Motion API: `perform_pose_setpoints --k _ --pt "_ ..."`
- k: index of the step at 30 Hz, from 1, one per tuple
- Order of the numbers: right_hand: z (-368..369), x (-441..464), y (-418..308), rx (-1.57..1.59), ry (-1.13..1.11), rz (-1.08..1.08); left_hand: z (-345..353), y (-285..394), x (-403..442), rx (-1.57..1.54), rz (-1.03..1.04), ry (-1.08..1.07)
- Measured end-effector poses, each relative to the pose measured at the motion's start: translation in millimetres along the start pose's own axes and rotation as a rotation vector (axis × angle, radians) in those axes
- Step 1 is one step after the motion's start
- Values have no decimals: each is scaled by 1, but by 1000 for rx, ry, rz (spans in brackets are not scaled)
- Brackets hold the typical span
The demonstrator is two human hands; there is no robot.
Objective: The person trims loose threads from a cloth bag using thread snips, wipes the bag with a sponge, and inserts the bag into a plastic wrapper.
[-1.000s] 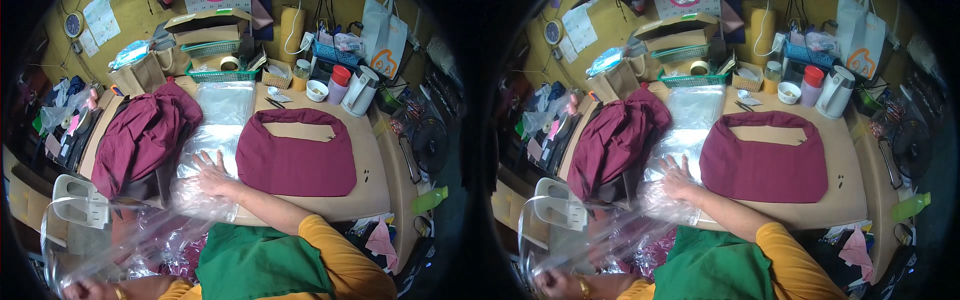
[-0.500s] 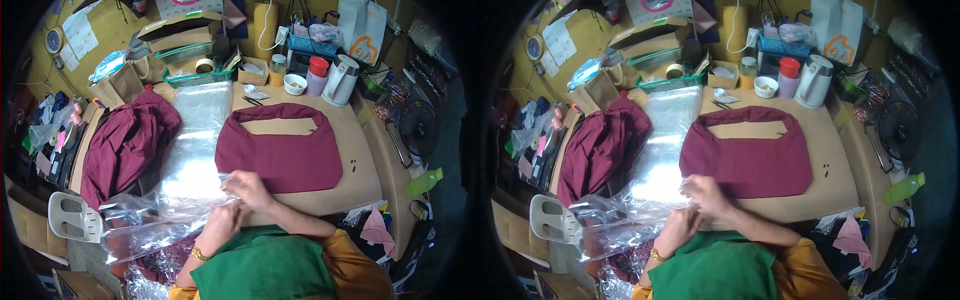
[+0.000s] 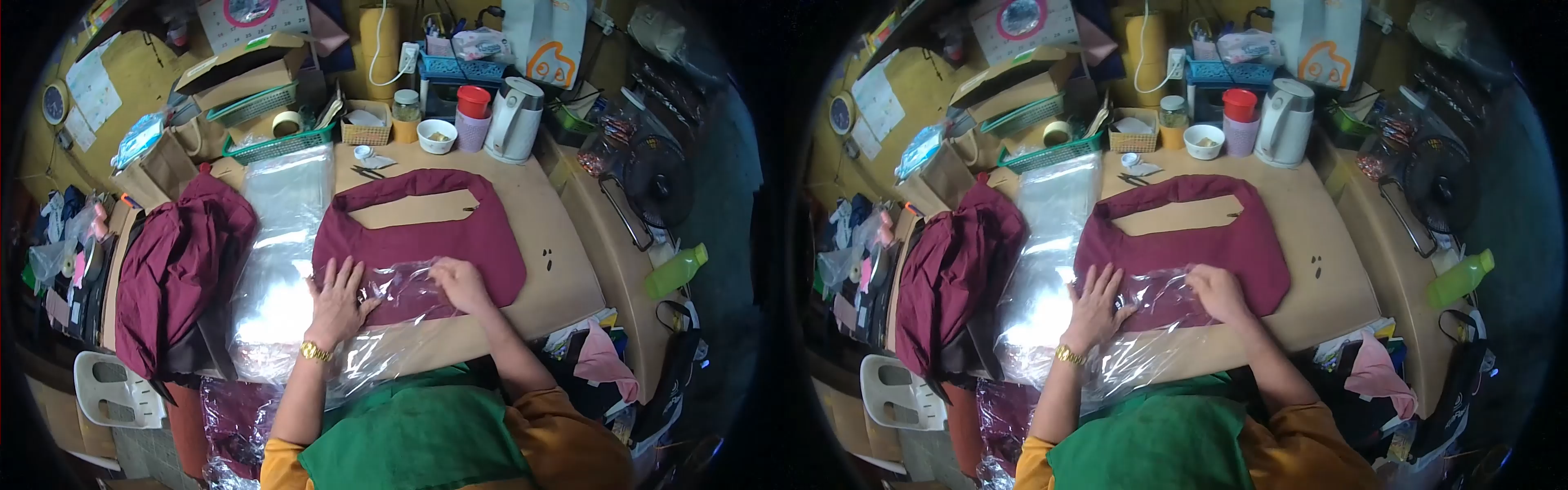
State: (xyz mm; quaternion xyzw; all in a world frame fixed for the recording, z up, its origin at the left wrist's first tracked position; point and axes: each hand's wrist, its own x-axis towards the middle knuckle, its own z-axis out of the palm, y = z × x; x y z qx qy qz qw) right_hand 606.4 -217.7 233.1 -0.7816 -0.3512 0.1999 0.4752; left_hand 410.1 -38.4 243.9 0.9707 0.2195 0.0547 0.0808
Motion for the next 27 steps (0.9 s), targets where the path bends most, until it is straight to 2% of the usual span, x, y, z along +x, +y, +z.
perform_pose_setpoints --k 1,3,5,6,7,9,10,11,13,14,17,18,19,20,21,22,25,26,27 --pt "3 -8 -8 25 -28 -36 -4 -1 -7 -1 13 1" --pt "18 -16 -3 55 -116 -74 -15 -4 -28 24 -156 -83" --pt "33 -24 0 160 -195 -115 -21 -8 -50 7 -196 -104" --pt "25 -29 -26 -3 -273 -72 -29 -5 -59 19 -239 -145" --pt "31 -28 -24 -1 -274 -72 -34 -3 -68 -16 -307 -192" --pt "42 -28 -19 59 -380 -372 -46 -5 -87 -25 -410 -290" --pt "44 -29 -22 102 -461 -268 -46 -11 -99 56 -366 -183" --pt "49 -28 -20 110 -471 -267 -47 -16 -102 60 -377 -190" --pt "60 -23 -15 589 -378 -102 -54 -24 -101 10 -343 31" --pt "59 -20 -14 608 -302 -96 -58 -29 -100 -11 -325 143" --pt "46 -16 -21 706 -124 -85 -71 -38 -94 -98 -293 45" --pt "42 -14 -23 749 -80 -95 -77 -33 -92 -93 -197 228" --pt "37 -12 -23 793 -32 -106 -82 -34 -91 -92 -195 227" --pt "30 -10 -25 807 -17 -136 -86 -38 -90 -240 -271 155" --pt "24 -9 -25 805 -11 -135 -91 -40 -90 -389 -344 82" --pt "18 -9 -24 716 51 -118 -96 -41 -92 -407 -366 103" --pt "3 -9 -15 554 162 -129 -87 -58 -94 -526 -235 404" --pt "-2 -11 -14 404 200 -138 -86 -55 -91 -653 -197 463" --pt "-4 -13 -13 255 236 -147 -83 -56 -90 -652 -201 462"
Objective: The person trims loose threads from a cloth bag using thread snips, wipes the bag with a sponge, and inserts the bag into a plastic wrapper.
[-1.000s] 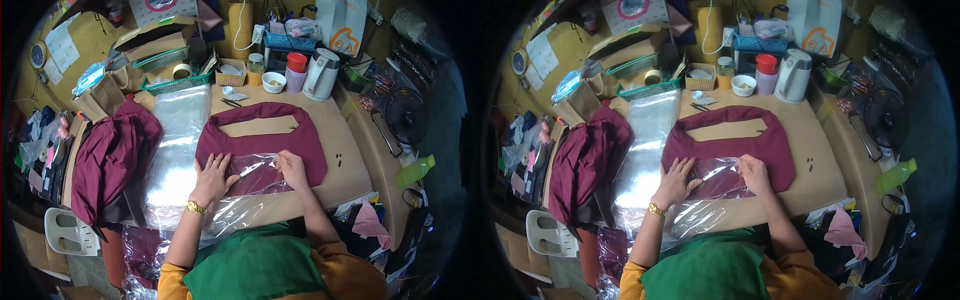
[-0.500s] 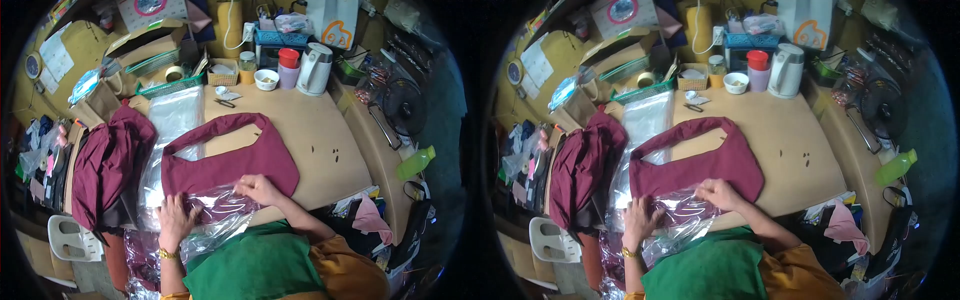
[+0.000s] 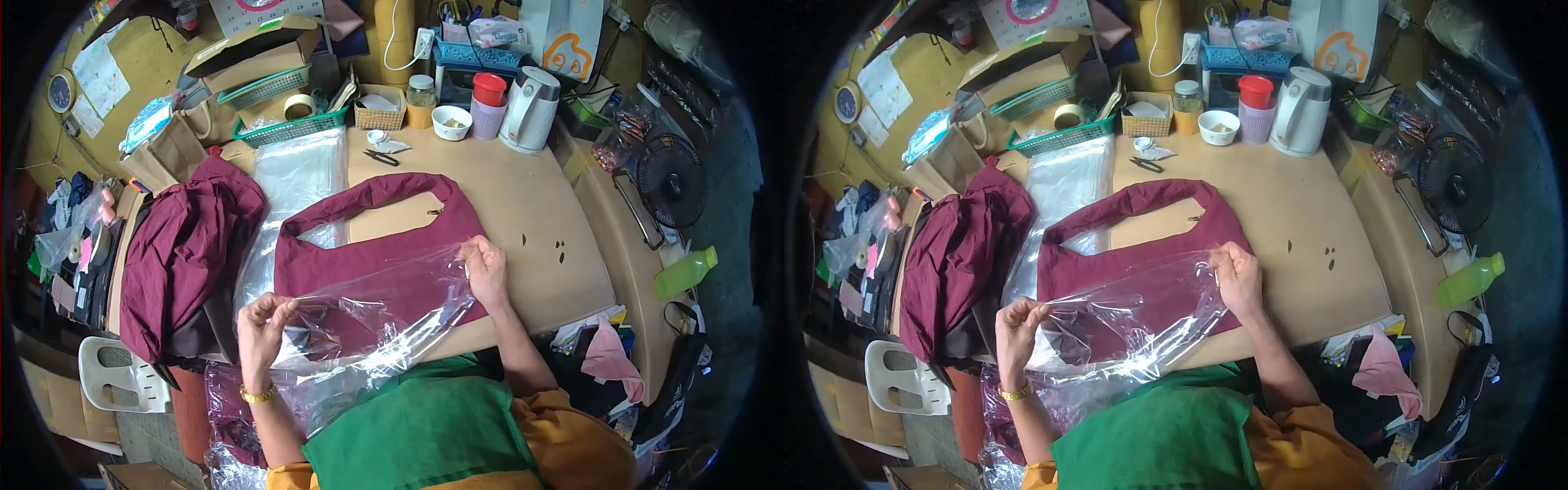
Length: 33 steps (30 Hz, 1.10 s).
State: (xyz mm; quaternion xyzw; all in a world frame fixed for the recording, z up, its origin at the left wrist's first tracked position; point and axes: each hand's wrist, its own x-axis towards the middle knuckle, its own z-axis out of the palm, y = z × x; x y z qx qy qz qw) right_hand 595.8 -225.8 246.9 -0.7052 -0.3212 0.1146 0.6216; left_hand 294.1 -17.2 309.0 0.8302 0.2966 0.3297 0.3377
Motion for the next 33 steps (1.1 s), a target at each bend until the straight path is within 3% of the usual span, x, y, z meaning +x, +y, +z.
perform_pose_setpoints --k 2,4,6,8,10,12,14,15,16,17,18,19,20,21,22,24,26,28,30,31,32,33 --pt "-2 1 1 -126 33 -51 6 -6 -1 -246 -325 -33" --pt "-10 1 -3 -292 84 5 15 2 -4 -285 -400 -77" --pt "-14 3 3 -344 110 -91 26 -4 -8 -277 -384 -85" --pt "-14 5 3 91 167 -53 39 -5 -10 -440 -313 -52" --pt "-10 9 -4 274 228 -159 41 -5 -14 -438 -396 -107" --pt "-22 4 -13 858 -37 78 42 -8 -14 -418 -402 -132" --pt "-16 1 -9 897 24 119 47 -15 -15 -445 -405 -119" --pt "-17 -1 -11 788 -103 154 55 -19 -13 -402 -276 36" --pt "-18 -2 -13 677 -231 187 56 -21 -10 -402 -277 37" --pt "-20 -3 -14 463 -374 149 56 -20 -4 -391 -105 127" --pt "-20 -4 -5 465 -379 148 54 -20 -1 -376 67 216" --pt "-20 -3 10 464 -356 85 42 -26 -12 -783 -262 106" --pt "-17 -2 6 461 -332 25 33 -28 -13 -1202 -229 -35" --pt "-15 -2 -5 654 -192 107 32 -25 -18 -1011 -269 -33" --pt "-16 3 -9 654 -196 108 31 -20 -21 -820 -304 -31" --pt "-21 10 -11 851 208 189 17 -11 -20 -832 -259 -615" --pt "-44 20 4 797 210 124 11 -27 -30 -927 -368 -884" --pt "-60 21 16 741 214 60 7 -23 -31 -920 -313 -884" --pt "-61 13 7 639 -150 237 8 -17 -29 -1145 -365 -378" --pt "-56 16 3 510 -629 -80 8 -15 -29 -1237 -387 -116" --pt "-56 12 -7 511 -630 -76 4 -15 -30 -1442 -416 -52" --pt "-57 9 -14 319 -826 -89 1 -15 -31 -1647 -438 18"
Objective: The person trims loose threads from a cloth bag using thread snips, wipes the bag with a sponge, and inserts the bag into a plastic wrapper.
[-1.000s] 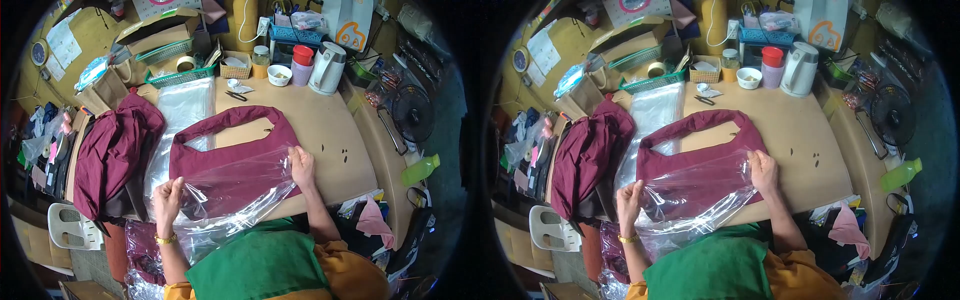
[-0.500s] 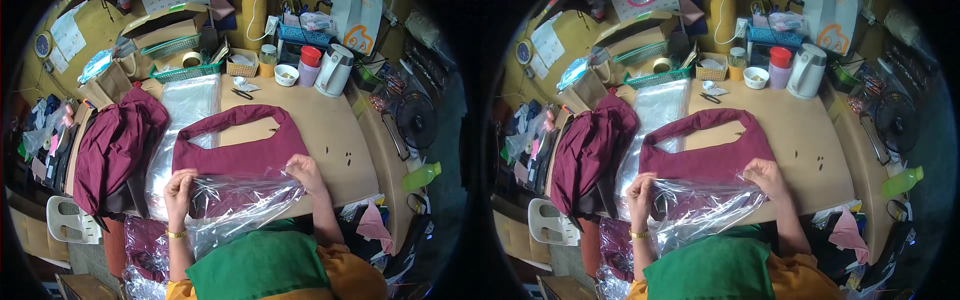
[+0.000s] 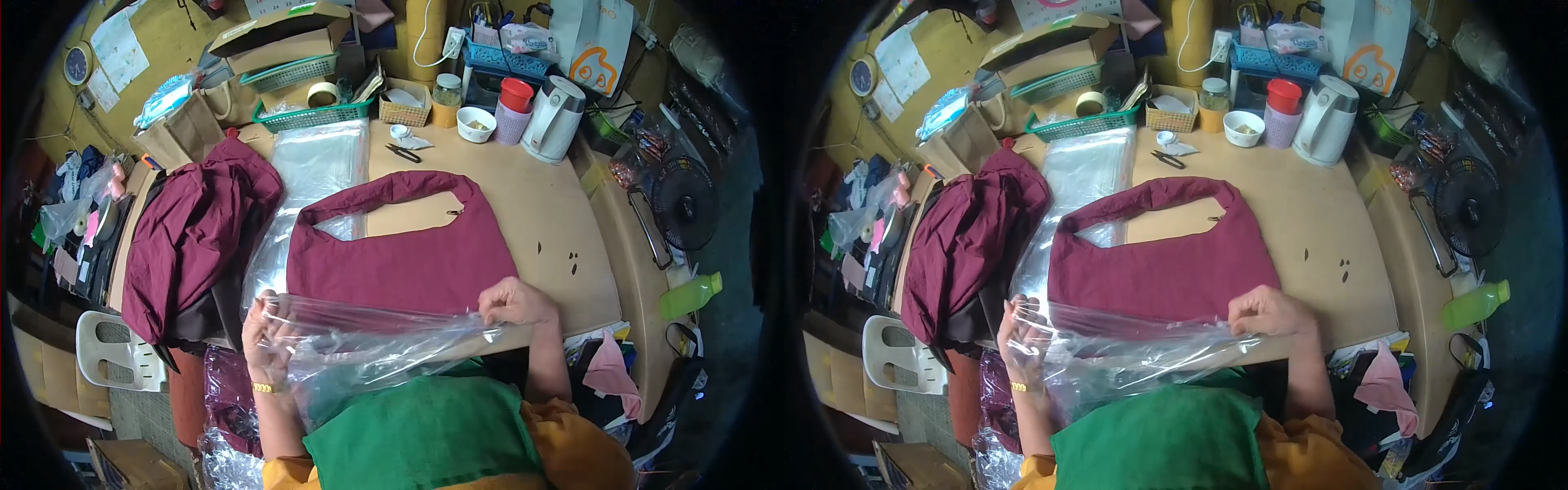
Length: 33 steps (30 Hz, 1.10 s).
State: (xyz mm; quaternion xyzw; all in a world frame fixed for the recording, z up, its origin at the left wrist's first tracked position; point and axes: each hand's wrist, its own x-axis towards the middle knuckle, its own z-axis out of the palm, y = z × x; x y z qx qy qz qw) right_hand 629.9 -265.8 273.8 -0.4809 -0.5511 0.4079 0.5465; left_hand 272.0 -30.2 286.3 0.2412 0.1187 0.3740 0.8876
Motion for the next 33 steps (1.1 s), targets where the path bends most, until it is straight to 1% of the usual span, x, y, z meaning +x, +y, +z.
perform_pose_setpoints --k 1,2,3,4,5,6,7,9,10,11,12,13,14,15,16,17,18,19,20,21,23,24,25,26,27,28,29,31,32,33 --pt "3 -3 -2 -161 -191 92 -4 10 -3 -299 -144 -118" --pt "7 -3 6 -35 123 -24 -8 16 -8 116 -130 -131" --pt "3 -3 7 -34 124 -23 -9 22 -2 519 -241 -283" --pt "-2 0 7 302 314 -127 -9 29 4 925 -293 -492" --pt "-4 1 6 639 501 -231 6 26 4 1221 -407 -552" --pt "-3 -1 5 640 501 -230 13 23 2 1189 -565 -407" --pt "0 -3 5 406 301 -109 8 24 3 1188 -563 -403" --pt "6 -2 -5 175 96 15 -14 25 7 813 56 -200" --pt "13 1 -18 -4 -212 206 -23 24 7 812 55 -194" --pt "18 3 -25 -185 -520 392 -30 23 5 724 97 -180" --pt "17 -7 -8 -218 -233 138 -35 23 2 636 140 -166" --pt "18 -5 -6 -218 -239 139 -38 28 3 736 31 -353" --pt "22 2 -10 159 220 3 -33 34 4 838 -64 -552" --pt "23 6 -12 538 679 -133 -14 43 4 1010 -506 -623" --pt "9 2 -8 845 367 -134 -17 38 3 1062 -564 -534" --pt "5 4 2 846 367 -137 -24 32 4 1114 -619 -445" --pt "6 12 4 611 66 -253 -36 25 0 902 -288 -220" --pt "8 5 -8 235 -84 66 -45 19 -3 672 32 -1" --pt "15 2 -30 -193 -347 298 -28 22 5 313 15 155" --pt "18 -1 -21 -194 -349 296 -8 16 6 29 130 100" --pt "20 -4 3 173 -87 -60 -31 28 16 -298 -235 -515" --pt "18 -4 5 174 -91 -59 -35 31 13 260 -102 -627" --pt "14 -1 6 512 -35 -88 -37 30 9 633 -180 -599" --pt "11 2 6 849 26 -118 -25 29 5 1005 -273 -618" --pt "10 2 7 1187 91 -148 2 27 1 1173 -591 -512" --pt "15 4 7 1202 93 -79 -4 28 3 1267 -624 -431" --pt "18 7 -3 1202 96 -82 -9 29 4 1355 -662 -349" --pt "21 13 -33 -313 -422 280 -26 20 3 308 69 90" --pt "24 14 -32 -67 -544 463 -42 25 7 135 76 70" --pt "28 10 -22 -66 -545 460 -45 25 8 20 -17 -135"
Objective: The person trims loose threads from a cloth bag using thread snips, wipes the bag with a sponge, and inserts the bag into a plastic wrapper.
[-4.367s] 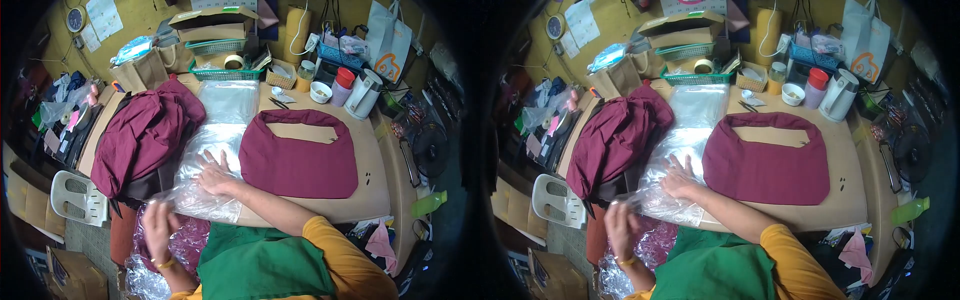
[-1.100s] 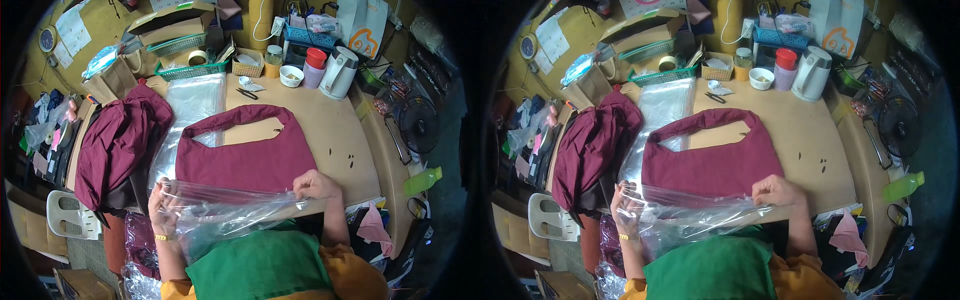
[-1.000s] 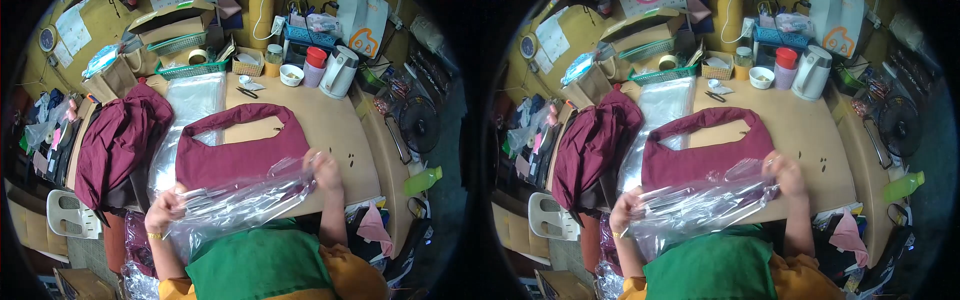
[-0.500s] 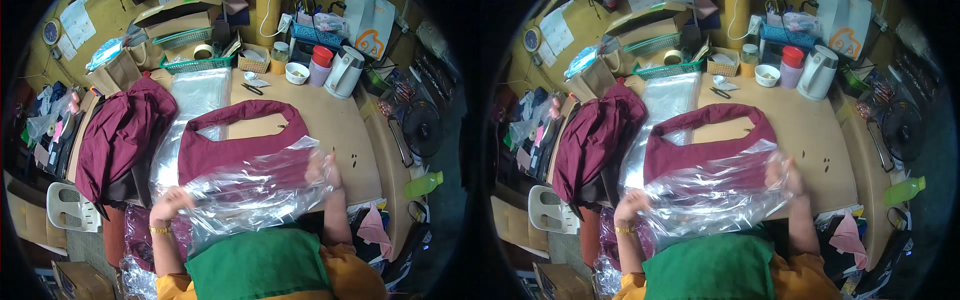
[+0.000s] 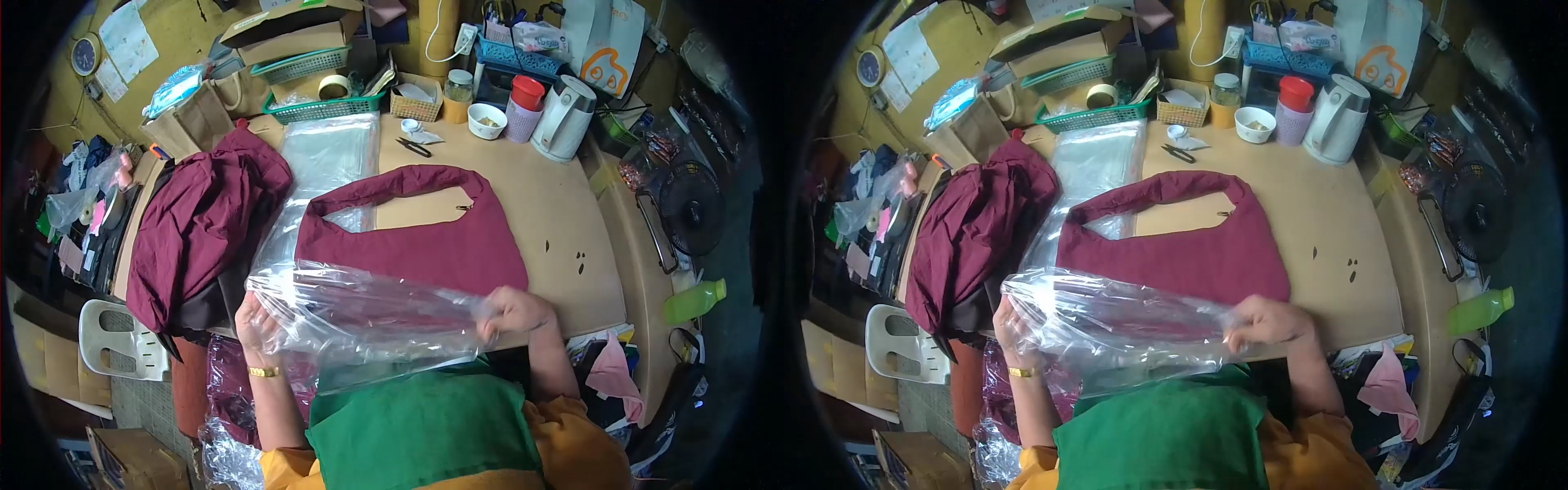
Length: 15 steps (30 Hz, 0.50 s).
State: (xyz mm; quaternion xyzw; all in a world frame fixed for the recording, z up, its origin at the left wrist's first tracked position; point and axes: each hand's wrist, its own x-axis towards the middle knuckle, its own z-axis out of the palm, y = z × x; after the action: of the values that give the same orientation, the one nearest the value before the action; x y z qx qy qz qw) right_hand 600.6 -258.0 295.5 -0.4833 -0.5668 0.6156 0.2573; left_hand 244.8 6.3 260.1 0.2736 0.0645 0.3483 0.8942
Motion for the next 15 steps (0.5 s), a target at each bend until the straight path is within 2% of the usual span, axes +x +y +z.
perform_pose_setpoints --k 1,2,3,4,6,7,8,9,10,11,12,13,14,15 --pt "5 6 18 340 341 -340 -4 0 0 -100 -105 -195" --pt "7 10 31 681 683 -678 -9 4 -4 355 -163 -230" --pt "3 12 35 683 684 -676 6 8 -3 810 -209 -306" --pt "-3 13 38 834 591 -773 24 4 -3 955 -418 -427" --pt "-16 16 43 1125 384 -965 36 4 3 1176 -746 -335" --pt "-18 17 50 990 184 -876 9 -1 0 884 -386 -203" --pt "-13 10 41 654 331 -606 30 -5 2 553 -199 121" --pt "-7 2 31 304 382 -337 51 -9 4 250 74 353" --pt "-9 1 21 -55 66 -238 13 -1 10 18 117 210" --pt "-7 3 25 -56 67 -239 0 1 15 -175 -22 -93" --pt "-3 8 31 166 243 -503 -6 3 19 -365 -162 -396" --pt "-4 9 32 420 390 -579 -14 0 7 -103 -71 -297" --pt "-4 11 31 669 535 -696 -4 3 6 265 -231 -290" --pt "-5 13 31 860 674 -834 5 7 5 730 -389 -371"
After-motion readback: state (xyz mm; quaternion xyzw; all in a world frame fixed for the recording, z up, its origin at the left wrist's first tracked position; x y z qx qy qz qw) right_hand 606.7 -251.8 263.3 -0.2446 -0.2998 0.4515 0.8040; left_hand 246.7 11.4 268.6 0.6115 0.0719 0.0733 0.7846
